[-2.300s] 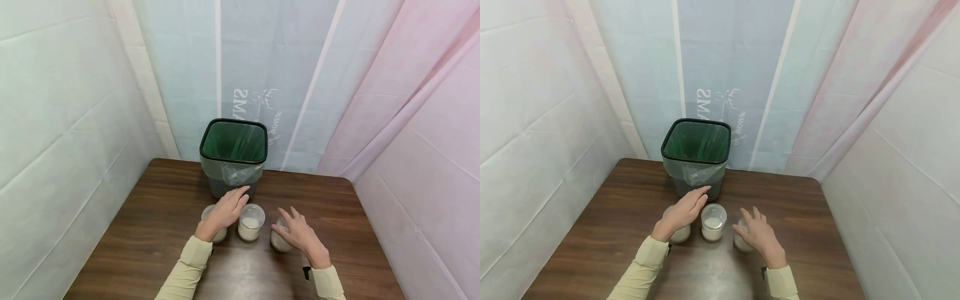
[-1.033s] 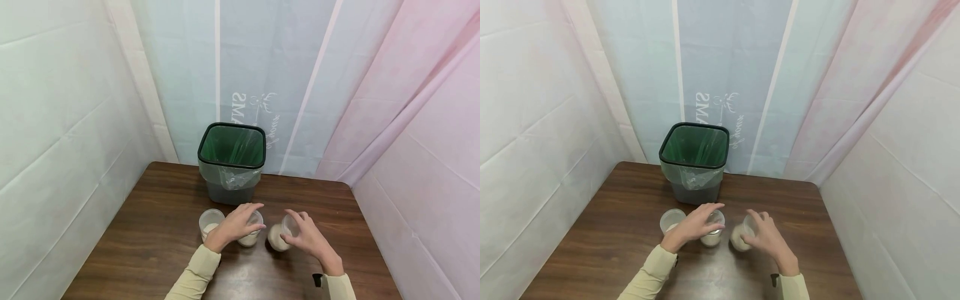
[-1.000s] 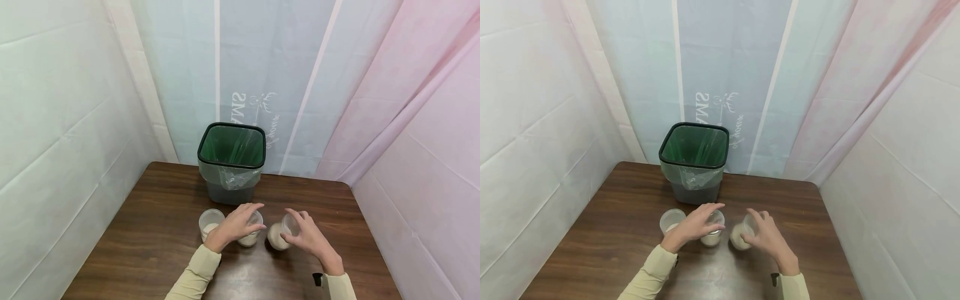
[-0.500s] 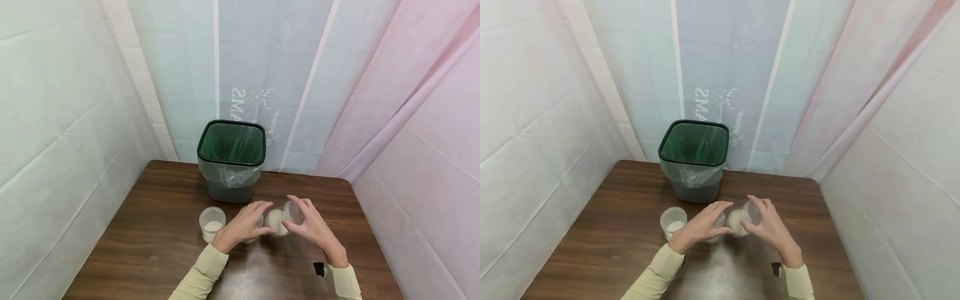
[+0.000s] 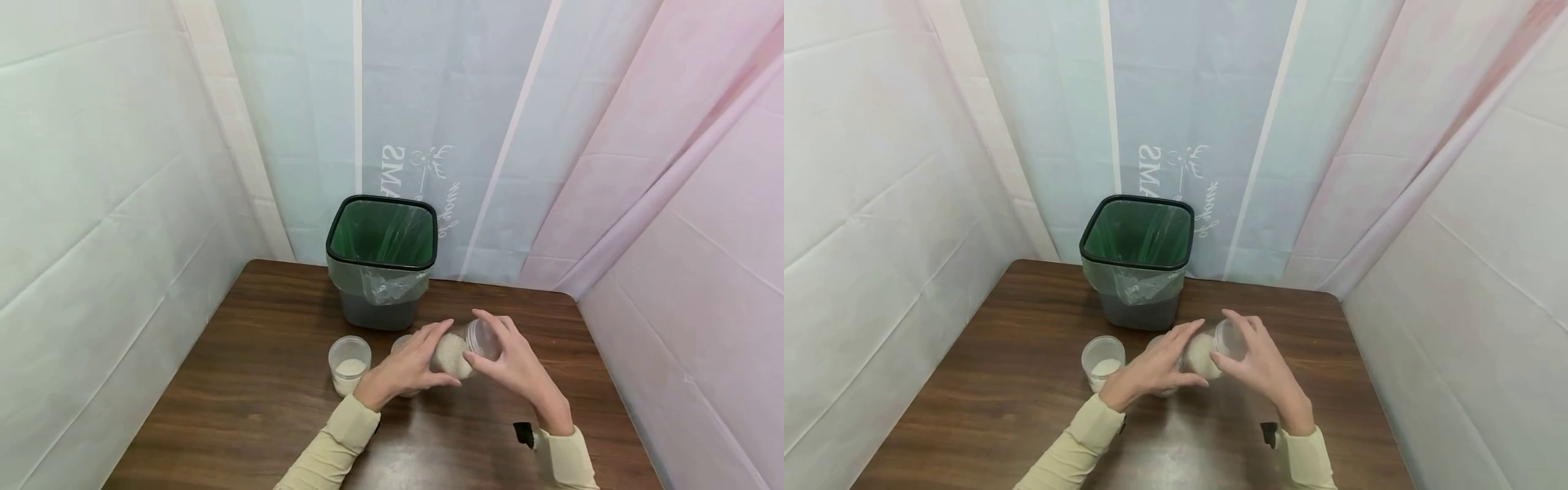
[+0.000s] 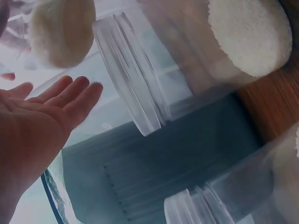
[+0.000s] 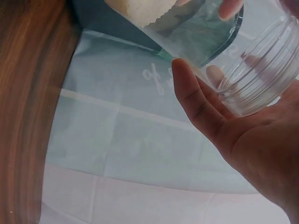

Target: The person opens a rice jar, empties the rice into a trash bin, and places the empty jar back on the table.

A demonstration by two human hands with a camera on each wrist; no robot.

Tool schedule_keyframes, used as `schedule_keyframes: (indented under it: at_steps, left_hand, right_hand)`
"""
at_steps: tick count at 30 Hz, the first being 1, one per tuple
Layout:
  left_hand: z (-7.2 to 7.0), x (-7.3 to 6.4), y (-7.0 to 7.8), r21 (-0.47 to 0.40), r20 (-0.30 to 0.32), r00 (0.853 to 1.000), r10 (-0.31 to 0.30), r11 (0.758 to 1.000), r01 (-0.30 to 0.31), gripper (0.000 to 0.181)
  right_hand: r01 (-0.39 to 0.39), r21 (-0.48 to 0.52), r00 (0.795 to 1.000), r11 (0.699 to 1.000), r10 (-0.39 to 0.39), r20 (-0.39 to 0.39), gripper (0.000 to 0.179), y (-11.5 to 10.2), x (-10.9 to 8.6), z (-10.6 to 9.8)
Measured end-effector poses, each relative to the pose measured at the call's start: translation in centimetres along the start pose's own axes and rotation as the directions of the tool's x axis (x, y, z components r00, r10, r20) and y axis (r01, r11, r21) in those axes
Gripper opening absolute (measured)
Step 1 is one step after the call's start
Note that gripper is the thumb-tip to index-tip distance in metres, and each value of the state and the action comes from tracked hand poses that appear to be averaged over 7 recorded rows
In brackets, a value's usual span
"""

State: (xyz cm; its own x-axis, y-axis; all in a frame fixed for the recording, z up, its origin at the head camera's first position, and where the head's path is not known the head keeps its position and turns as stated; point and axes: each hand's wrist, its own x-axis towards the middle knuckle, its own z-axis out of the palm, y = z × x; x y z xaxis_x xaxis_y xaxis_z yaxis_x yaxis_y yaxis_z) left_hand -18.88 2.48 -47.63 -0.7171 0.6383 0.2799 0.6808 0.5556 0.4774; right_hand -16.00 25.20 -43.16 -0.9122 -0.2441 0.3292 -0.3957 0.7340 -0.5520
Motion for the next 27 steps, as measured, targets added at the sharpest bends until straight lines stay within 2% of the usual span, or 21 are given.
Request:
schedule_keyframes:
  at_steps: [9,15,19,24,27]
  left_hand:
    - [0.1,0.5,0.7,0.003,-0.027,1.000,0.007,1.000,-0.007,0.119]
    - [0.1,0.6,1.0,0.038,-0.102,0.993,0.053,0.998,-0.050,0.126]
    - [0.1,0.8,1.0,0.098,-0.176,0.977,0.117,0.990,-0.101,0.125]
    - [0.1,0.8,1.0,0.165,-0.279,0.941,0.190,0.975,-0.148,0.119]
    - [0.2,0.7,1.2,0.165,-0.300,0.925,0.234,0.967,-0.192,0.116]
  right_hand:
    - [0.061,0.017,0.998,0.998,-0.061,-0.030,0.073,-1.1,0.1,-0.2]
    - [0.087,0.038,0.996,0.995,-0.086,-0.033,0.072,-1.7,0.3,-0.4]
    - [0.105,0.062,0.994,0.992,-0.103,-0.039,0.072,-1.9,0.5,-0.3]
    - [0.122,0.079,0.992,0.989,-0.119,-0.043,0.072,-2.2,0.6,-0.4]
    - [0.120,0.076,0.992,0.990,-0.116,-0.054,0.074,-2.4,0.3,-0.5]
